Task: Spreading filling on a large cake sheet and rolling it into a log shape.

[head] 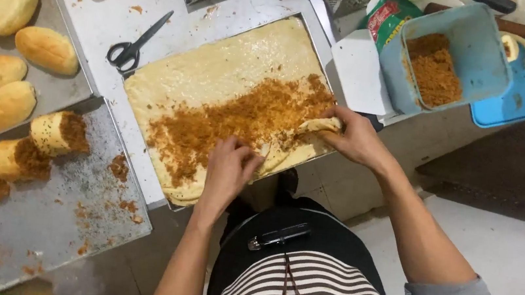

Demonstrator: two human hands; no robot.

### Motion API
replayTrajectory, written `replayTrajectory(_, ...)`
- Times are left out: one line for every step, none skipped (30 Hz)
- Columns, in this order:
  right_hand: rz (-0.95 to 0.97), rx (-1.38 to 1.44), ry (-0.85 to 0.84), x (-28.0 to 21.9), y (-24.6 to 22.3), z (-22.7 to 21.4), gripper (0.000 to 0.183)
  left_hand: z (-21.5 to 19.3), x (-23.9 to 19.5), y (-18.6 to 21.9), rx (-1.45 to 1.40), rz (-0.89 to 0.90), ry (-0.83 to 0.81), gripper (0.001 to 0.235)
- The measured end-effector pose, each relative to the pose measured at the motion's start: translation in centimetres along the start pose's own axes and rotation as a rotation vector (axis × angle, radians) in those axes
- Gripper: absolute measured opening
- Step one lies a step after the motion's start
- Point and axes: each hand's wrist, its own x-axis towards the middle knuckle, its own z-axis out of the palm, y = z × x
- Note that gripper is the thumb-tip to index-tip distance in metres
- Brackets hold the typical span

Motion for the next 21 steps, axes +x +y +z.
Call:
replayTrajectory(-0.006, 0.0, -0.015, -0.3, -0.6, -0.4, 0.043, -0.2, 0.0, 1.0, 0.002, -0.016, 0.002, 0.033)
replayTrajectory(-0.019, 0.03, -0.027, -0.5, -1.3, -1.0, 0.042, -0.3, 0.2, 2.0, 0.085, -0.012, 0.11, 0.029)
replayTrajectory(-0.033, 0.06, -0.04, -0.8, -2.0, -1.5, 0.042, -0.5, 0.4, 3.0, 0.17, -0.009, 0.216, 0.025)
replayTrajectory(-0.034, 0.06, -0.05, -1.1, -2.7, -2.1, 0.042, 1.6, 1.8, 3.0, 0.171, -0.019, 0.215, 0.025)
replayTrajectory(-0.065, 0.098, -0.083, -1.4, -3.5, -2.7, 0.042, 3.6, 3.1, 3.0, 0.1, 0.014, 0.225, 0.035)
replayTrajectory(-0.097, 0.135, -0.115, -1.8, -4.3, -3.3, 0.042, 5.7, 4.3, 3.1, 0.028, 0.046, 0.236, 0.048)
replayTrajectory(-0.098, 0.133, -0.125, -1.8, -3.5, -3.3, 0.042, 6.4, 4.2, 3.4, 0.027, 0.036, 0.237, 0.048)
replayTrajectory(-0.108, 0.093, -0.102, -1.4, -2.8, -3.4, 0.047, 6.9, 4.8, 3.6, 0.025, 0.049, 0.208, 0.035)
replayTrajectory(-0.118, 0.053, -0.08, -0.9, -2.2, -3.7, 0.052, 7.4, 5.3, 3.9, 0.024, 0.061, 0.179, 0.024)
replayTrajectory(-0.123, 0.052, -0.086, -0.4, -0.7, -3.6, 0.052, 5.8, 4.4, 4.5, 0.026, 0.055, 0.183, 0.024)
replayTrajectory(-0.135, 0.042, -0.072, 0.1, 0.8, -3.5, 0.047, 4.3, 3.6, 5.0, -0.01, 0.065, 0.189, 0.02)
replayTrajectory(-0.14, 0.032, -0.057, 0.4, 2.5, -3.3, 0.042, 2.9, 2.6, 5.5, -0.048, 0.078, 0.189, 0.017)
replayTrajectory(-0.137, 0.034, -0.062, 0.2, 2.2, -3.1, 0.042, 3.4, 2.0, 5.0, -0.048, 0.074, 0.185, 0.017)
replayTrajectory(-0.237, -0.019, -0.085, 0.2, 1.8, -2.9, 0.035, 3.7, 1.4, 4.4, 0.07, 0.113, 0.144, 0.017)
replayTrajectory(-0.338, -0.072, -0.107, 0.2, 1.3, -2.7, 0.029, 4.0, 0.7, 3.8, 0.187, 0.151, 0.102, 0.018)
replayTrajectory(-0.344, -0.072, -0.115, 0.0, 2.1, -2.4, 0.029, 4.2, 0.3, 3.9, 0.189, 0.14, 0.106, 0.018)
replayTrajectory(-0.369, -0.139, -0.101, -0.2, 2.9, -2.1, 0.028, 4.4, -0.1, 3.9, 0.214, 0.135, 0.104, 0.018)
replayTrajectory(-0.396, -0.207, -0.076, 0.1, 3.5, -1.9, 0.028, 4.4, 0.0, 3.8, 0.242, 0.138, 0.106, 0.018)
replayTrajectory(-0.406, -0.206, -0.074, 0.2, 3.0, -2.2, 0.028, 4.1, 0.4, 4.2, 0.249, 0.136, 0.114, 0.018)
replayTrajectory(-0.314, -0.121, -0.041, -0.5, 2.9, -2.5, 0.031, 4.2, 0.1, 4.9, 0.248, 0.147, 0.143, 0.028)
replayTrajectory(-0.221, -0.038, -0.007, -1.2, 2.8, -2.7, 0.036, 4.4, -0.2, 5.5, 0.247, 0.157, 0.172, 0.039)
